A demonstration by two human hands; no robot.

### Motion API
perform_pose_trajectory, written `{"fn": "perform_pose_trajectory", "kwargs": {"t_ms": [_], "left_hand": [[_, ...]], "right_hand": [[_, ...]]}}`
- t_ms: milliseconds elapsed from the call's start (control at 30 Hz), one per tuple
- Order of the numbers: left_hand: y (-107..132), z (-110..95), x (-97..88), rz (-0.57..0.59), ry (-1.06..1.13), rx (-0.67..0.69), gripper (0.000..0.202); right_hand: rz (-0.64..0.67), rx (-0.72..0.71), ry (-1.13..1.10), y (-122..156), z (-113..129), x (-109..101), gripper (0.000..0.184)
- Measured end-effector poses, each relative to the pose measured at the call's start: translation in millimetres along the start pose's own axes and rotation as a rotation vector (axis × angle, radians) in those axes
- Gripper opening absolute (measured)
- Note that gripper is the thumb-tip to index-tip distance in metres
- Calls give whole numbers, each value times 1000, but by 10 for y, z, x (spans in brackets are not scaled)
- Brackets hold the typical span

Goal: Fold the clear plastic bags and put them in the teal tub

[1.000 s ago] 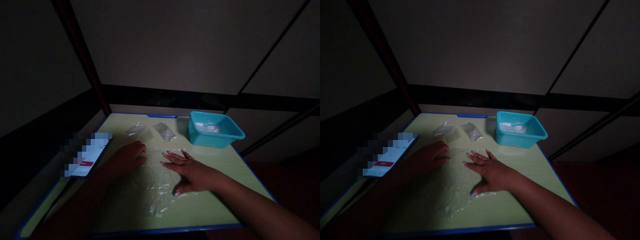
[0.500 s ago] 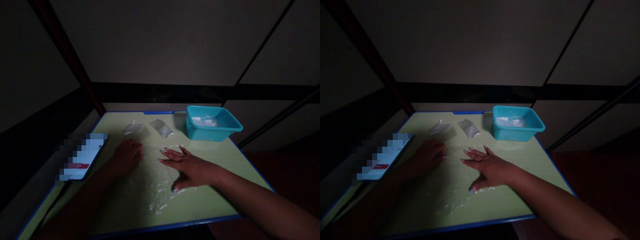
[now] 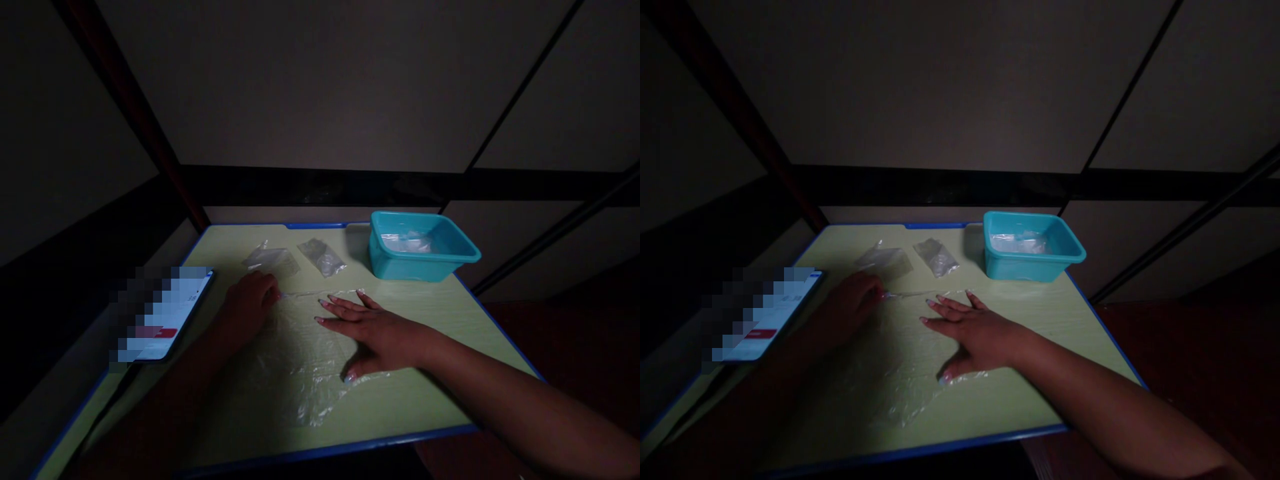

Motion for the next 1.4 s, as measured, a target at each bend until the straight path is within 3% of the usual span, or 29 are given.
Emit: {"fn": "perform_pose_trajectory", "kwargs": {"t_ms": [167,333,467,633,767,867,933,1033,1133,1200,1333,1400], "left_hand": [[8,-33,-26,-119,82,1,14],[31,-49,-78,-151,57,-13,15],[50,-67,-85,-101,36,-17,15],[53,-97,-54,-97,9,148,13],[58,-113,-16,20,-50,199,15],[78,-149,-40,92,31,196,17],[84,-161,-121,2,146,188,17],[78,-104,-276,-237,252,76,20],[79,-37,-316,-308,226,-40,26],[97,-44,-243,-226,123,-33,38],[186,-117,48,215,-74,32,76],[215,-137,104,303,-122,27,81]], "right_hand": [[-13,-18,-18,-1,-11,-2,92],[-29,-41,-32,-10,-58,24,91],[-27,-31,-37,-15,-67,35,91],[-16,-26,-38,-14,-49,19,91],[5,-13,-47,-3,-52,16,92],[-6,-29,-47,4,-77,33,91],[-25,-54,-33,2,-96,49,89],[-77,-80,20,-12,-107,59,91],[-122,-82,68,-21,-87,46,88],[-110,-61,85,-19,-71,41,83],[-25,30,152,-12,-87,55,81],[-24,71,184,-17,-118,54,80]]}}
Point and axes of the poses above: each hand's wrist, its own y-axis away from the middle knuckle, its own x-axis out of the palm, z = x × y, the point moved 3 cm from there along -y, towards the middle knuckle, and after that the axes turned 6 degrees about -y, right-handed, at the moved point
